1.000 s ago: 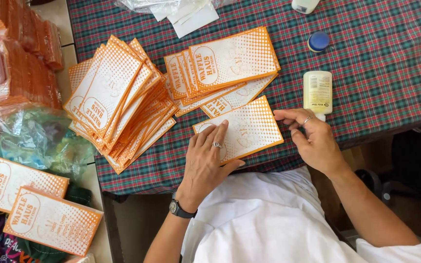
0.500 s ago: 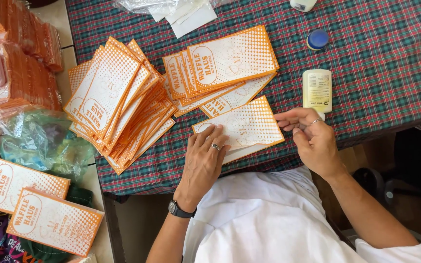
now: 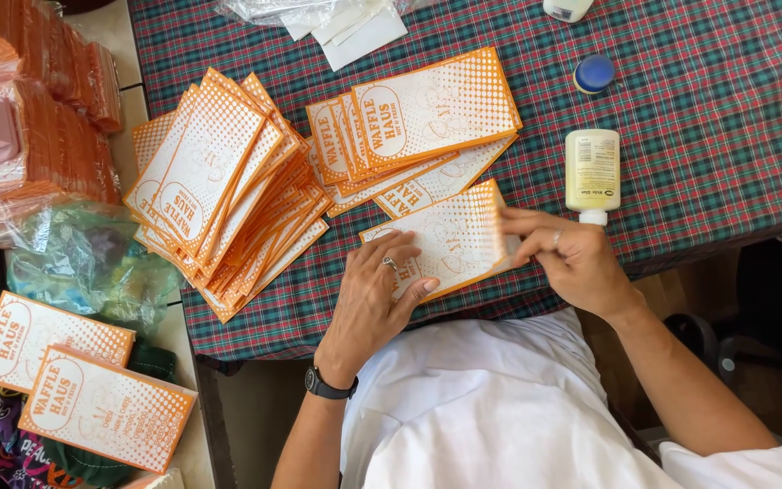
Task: Applying glue to paper sleeves and folding them to assemble packaging for snacks.
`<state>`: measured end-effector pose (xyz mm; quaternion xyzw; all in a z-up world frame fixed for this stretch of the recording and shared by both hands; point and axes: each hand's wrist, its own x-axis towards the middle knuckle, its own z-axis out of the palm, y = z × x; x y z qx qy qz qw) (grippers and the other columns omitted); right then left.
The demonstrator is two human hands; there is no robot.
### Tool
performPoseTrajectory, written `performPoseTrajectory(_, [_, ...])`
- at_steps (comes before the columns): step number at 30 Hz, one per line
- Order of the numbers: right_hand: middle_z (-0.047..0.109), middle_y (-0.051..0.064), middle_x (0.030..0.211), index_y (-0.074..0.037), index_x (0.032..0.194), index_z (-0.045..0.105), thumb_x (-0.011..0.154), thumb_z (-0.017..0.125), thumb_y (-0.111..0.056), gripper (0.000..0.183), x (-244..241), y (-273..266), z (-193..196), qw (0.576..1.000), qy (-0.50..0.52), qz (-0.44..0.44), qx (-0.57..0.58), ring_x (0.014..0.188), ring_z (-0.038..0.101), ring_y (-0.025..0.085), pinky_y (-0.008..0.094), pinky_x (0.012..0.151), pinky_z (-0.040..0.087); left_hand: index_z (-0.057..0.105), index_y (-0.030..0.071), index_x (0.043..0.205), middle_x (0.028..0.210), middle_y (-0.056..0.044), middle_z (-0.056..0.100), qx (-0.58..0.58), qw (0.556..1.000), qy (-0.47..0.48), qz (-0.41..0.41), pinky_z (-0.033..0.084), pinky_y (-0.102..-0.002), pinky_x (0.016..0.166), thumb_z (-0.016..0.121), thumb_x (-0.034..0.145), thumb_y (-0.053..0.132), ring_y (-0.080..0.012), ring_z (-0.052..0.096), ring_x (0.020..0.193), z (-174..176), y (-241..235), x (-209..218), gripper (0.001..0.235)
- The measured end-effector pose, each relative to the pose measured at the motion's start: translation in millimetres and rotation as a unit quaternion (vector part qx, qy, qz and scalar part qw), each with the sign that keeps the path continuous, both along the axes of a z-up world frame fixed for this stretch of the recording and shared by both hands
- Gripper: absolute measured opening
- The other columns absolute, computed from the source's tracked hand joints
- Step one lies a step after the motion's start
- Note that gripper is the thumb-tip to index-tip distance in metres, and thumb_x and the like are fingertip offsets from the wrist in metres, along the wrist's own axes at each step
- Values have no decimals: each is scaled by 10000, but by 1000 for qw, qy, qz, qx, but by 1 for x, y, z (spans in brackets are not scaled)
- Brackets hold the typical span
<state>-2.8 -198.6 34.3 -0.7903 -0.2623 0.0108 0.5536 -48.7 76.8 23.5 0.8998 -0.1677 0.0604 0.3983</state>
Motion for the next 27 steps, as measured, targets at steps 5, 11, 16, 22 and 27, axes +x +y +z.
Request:
performPoseTrajectory(5, [707,251,1149,46,1029,759,921,425,225,394,3,18,14,989,-75,14,-126,1172,668,457,529,949,575,658,46,1133,1191,-202,656,11,985,-168,41,487,-489,856,773,894,423,-422,639,1091,8,-19,-3,461])
performPoseTrajectory(11, [607,291,1368,3,1461,569,991,345,159,544,2,25,24,985,-76,9,-155,1286,576,465,560,1036,505,704,42,1130,1048,-161,675,-19,952,-306,19,517,-414,695,706,960,176,-353,684,878,-7,-84,-13,216])
performPoseTrajectory(16, [641,202,1352,12,1410,601,968,415,176,507,-1,5,-3,986,-97,-31,-129,1237,637,378,478,1024,536,647,-49,1232,1035,-255,659,-11,987,-162,8,535,-456,751,523,942,-70,-453,660,921,-27,-81,25,315])
performPoseTrajectory(22, [674,76,1202,-71,1161,737,928,712,-83,235,-14,-15,-21,967,-150,-24,-203,1066,659,287,394,894,564,759,-51,926,797,-174,656,101,993,-55,-3,404,-347,531,580,899,-80,-281,612,628,37,-82,39,184])
performPoseTrajectory(27, [708,67,1091,-79,926,774,901,722,-26,78,-24,-15,-27,971,-176,-29,-159,1000,674,287,365,784,577,717,120,1280,988,-109,633,155,987,11,26,543,-378,628,671,956,337,-297,666,843,3,-90,43,393])
